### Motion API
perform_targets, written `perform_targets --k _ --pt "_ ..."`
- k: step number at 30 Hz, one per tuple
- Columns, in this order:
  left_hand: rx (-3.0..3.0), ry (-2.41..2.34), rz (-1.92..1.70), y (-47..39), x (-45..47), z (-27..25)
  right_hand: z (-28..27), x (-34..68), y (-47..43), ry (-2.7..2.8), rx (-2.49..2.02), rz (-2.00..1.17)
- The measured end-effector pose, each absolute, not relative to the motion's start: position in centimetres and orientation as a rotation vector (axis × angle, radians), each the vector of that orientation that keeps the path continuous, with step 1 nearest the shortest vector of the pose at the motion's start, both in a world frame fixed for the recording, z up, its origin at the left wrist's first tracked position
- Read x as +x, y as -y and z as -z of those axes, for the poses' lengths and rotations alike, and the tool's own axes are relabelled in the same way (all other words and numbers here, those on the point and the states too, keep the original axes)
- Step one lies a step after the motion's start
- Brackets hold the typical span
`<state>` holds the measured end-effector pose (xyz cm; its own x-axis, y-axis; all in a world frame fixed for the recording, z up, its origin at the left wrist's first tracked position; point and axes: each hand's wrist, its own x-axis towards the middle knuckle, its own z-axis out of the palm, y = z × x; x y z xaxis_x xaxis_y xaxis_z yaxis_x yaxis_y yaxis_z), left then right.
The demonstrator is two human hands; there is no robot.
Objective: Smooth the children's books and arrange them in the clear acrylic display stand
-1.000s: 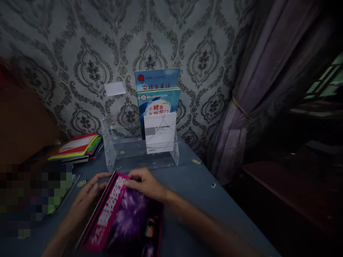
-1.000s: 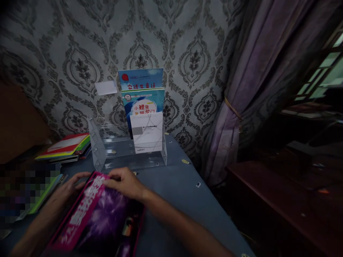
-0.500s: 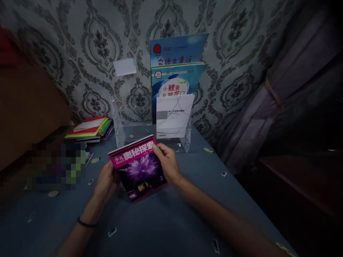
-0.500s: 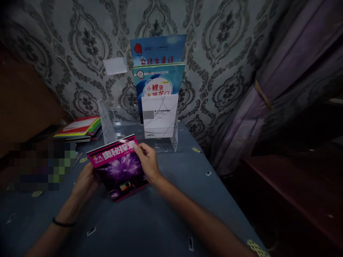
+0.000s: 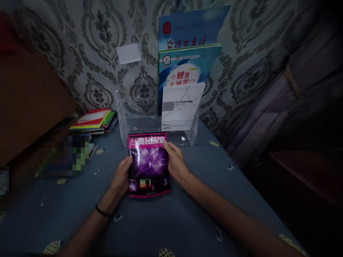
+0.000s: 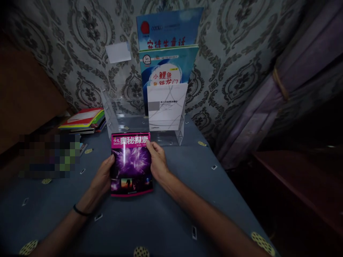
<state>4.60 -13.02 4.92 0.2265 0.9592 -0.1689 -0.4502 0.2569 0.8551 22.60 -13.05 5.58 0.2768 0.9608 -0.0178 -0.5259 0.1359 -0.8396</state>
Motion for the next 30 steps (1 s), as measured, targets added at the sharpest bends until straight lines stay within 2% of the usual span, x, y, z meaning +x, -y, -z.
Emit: perform_targets --k 7,17,30 --pt "0.711 -0.842 -1.044 13.2 4.8 -3.5 -3.8 23.7 14.7 0.606 -0.898 -1.310" --pt "0.685 -0.843 -1.053 12.9 4.5 -2.7 -2.3 25.3 16.8 1.084 -1.145 -1.287" --pt "0.652 -0.851 -1.060 12.8 4.3 -2.3 -1.8 25.4 16.5 1.096 -1.141 -1.327"
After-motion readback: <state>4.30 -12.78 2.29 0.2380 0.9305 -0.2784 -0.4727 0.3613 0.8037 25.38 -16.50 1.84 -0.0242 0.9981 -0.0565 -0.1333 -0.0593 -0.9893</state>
